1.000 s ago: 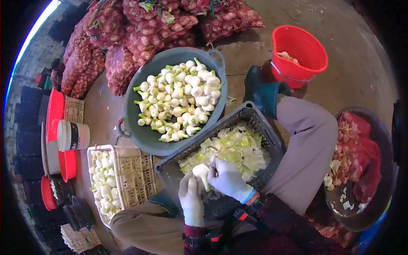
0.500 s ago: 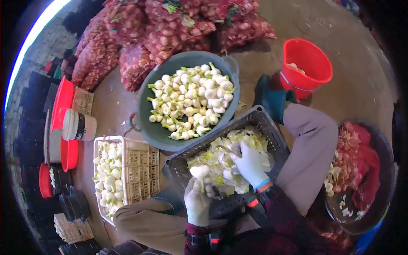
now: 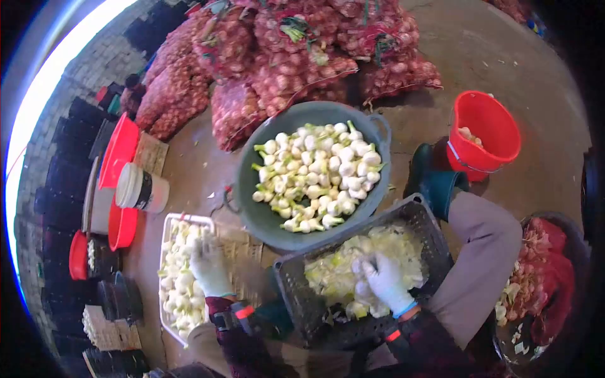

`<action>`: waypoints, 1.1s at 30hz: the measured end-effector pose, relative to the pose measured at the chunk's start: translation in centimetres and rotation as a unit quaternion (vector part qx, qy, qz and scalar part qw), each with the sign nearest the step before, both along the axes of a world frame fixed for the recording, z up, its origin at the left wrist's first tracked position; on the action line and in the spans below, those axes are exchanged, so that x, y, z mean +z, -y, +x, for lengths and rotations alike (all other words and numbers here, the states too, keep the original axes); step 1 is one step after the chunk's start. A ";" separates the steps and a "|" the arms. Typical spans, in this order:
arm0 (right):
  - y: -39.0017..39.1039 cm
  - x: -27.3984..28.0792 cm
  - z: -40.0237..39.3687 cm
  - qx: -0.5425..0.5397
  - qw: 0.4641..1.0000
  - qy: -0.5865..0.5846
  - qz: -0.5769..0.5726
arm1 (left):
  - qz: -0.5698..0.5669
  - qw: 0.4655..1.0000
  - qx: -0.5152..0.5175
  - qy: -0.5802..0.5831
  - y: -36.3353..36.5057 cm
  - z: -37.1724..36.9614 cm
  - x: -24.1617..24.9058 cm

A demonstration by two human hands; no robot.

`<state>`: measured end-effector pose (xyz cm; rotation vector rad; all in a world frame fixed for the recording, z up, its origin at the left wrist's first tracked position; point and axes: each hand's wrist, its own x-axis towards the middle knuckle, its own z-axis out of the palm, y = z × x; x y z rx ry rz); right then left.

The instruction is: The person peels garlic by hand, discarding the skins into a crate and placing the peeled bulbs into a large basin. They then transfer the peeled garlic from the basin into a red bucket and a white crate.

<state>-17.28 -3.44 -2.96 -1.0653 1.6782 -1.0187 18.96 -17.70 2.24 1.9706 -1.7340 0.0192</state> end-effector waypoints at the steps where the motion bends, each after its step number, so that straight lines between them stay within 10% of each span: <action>1: 0.0 -2.0 0.5 -0.012 0.999 0.034 -0.022 | 0.013 0.988 -0.071 -0.135 2.0 -2.8 -0.2; 3: -0.2 -5.2 1.0 0.002 0.999 -0.011 -0.047 | 0.105 0.718 -0.099 -0.681 5.0 -11.8 0.1; 5: 0.3 -2.4 0.1 0.037 0.997 -0.055 0.050 | 0.240 0.910 -0.132 -0.311 9.8 -14.9 -5.9; 9: 0.8 -2.4 -0.8 0.053 0.985 0.028 0.162 | 0.290 0.848 -0.412 0.164 15.9 -18.5 -17.9; 18: 2.2 -2.4 0.0 0.009 0.986 0.107 0.129 | 0.275 0.821 -0.422 0.269 18.0 -20.0 -19.2; 22: 0.5 -4.8 0.8 -0.073 0.966 0.242 0.056 | 0.334 0.909 -0.239 -0.073 15.2 -19.8 -12.2; 25: 0.1 -6.0 1.0 -0.025 0.984 0.173 0.042 | 0.418 0.776 -0.125 -0.456 9.0 -19.4 -6.4; 27: 1.2 -4.1 0.6 -0.063 0.926 0.367 0.064 | 0.423 0.634 -0.063 -0.644 2.6 -19.8 -3.8; 29: 1.0 0.5 -1.0 -0.039 0.882 0.459 0.101 | 0.456 0.628 -0.067 -0.627 -2.7 -19.9 -2.9; 31: 0.6 -0.4 -0.6 -0.043 0.906 0.422 0.022 | 0.314 0.761 -0.079 -0.563 -7.6 -20.6 -2.6; 33: -0.2 -0.3 -0.3 -0.002 0.936 0.353 0.014 | 0.194 0.776 -0.052 -0.599 -10.5 -21.4 -1.7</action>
